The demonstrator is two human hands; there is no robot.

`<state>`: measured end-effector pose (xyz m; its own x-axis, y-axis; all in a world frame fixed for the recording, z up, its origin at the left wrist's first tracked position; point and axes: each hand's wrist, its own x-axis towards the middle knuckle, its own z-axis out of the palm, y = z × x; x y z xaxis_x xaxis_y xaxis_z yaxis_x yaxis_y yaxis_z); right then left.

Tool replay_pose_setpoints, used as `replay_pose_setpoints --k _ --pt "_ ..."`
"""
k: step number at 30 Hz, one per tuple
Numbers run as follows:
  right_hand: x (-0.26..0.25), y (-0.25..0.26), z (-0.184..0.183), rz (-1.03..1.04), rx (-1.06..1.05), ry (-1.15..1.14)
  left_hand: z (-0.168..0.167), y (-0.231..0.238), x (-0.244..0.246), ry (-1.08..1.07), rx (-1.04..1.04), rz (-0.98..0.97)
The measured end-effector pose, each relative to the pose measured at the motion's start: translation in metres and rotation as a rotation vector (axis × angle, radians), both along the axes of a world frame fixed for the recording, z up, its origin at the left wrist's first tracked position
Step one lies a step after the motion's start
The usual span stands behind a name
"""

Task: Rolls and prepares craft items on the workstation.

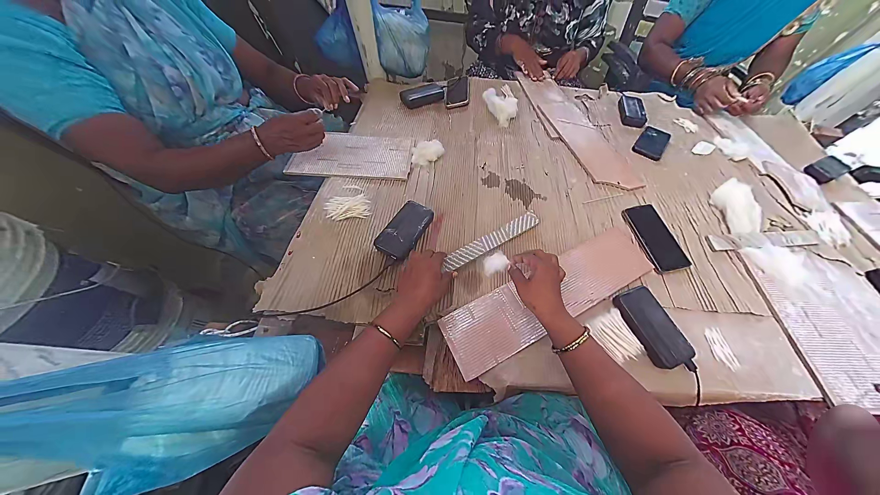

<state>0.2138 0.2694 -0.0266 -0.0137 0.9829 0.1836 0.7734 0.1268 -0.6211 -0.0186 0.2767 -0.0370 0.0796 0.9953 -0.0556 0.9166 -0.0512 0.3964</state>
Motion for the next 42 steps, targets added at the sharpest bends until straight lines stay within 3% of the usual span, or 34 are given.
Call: replay_pose_setpoints --k 3,6,13,16,20,24,29,34,42 --pt "0.012 -0.025 0.008 0.018 0.069 0.175 -0.001 -0.004 0.002 -0.018 0.034 0.008" --pt "0.020 -0.052 0.015 0.062 0.210 0.302 0.008 -0.019 0.008 -0.173 0.107 -0.009" --pt "0.016 -0.111 0.024 0.170 0.369 0.378 0.047 -0.104 0.045 -1.085 -0.137 -0.016" --pt "0.012 -0.129 0.021 0.184 0.399 0.342 0.052 -0.133 0.053 -1.243 -0.220 -0.047" --pt "0.013 -0.147 0.023 0.157 0.371 0.443 0.058 -0.157 0.061 -1.287 -0.186 0.014" --pt "0.017 -0.168 0.040 0.099 0.111 0.719 0.062 -0.171 0.065 -1.299 -0.106 0.028" --pt "0.029 -0.193 0.057 0.217 -0.081 0.896 0.061 -0.185 0.085 -1.198 -0.064 -0.040" --pt "0.045 -0.210 0.039 0.258 -0.186 0.941 0.037 -0.197 0.104 -1.072 -0.032 -0.104" --pt "0.059 -0.221 0.015 0.190 -0.249 1.063 0.026 -0.211 0.119 -0.978 -0.096 -0.184"
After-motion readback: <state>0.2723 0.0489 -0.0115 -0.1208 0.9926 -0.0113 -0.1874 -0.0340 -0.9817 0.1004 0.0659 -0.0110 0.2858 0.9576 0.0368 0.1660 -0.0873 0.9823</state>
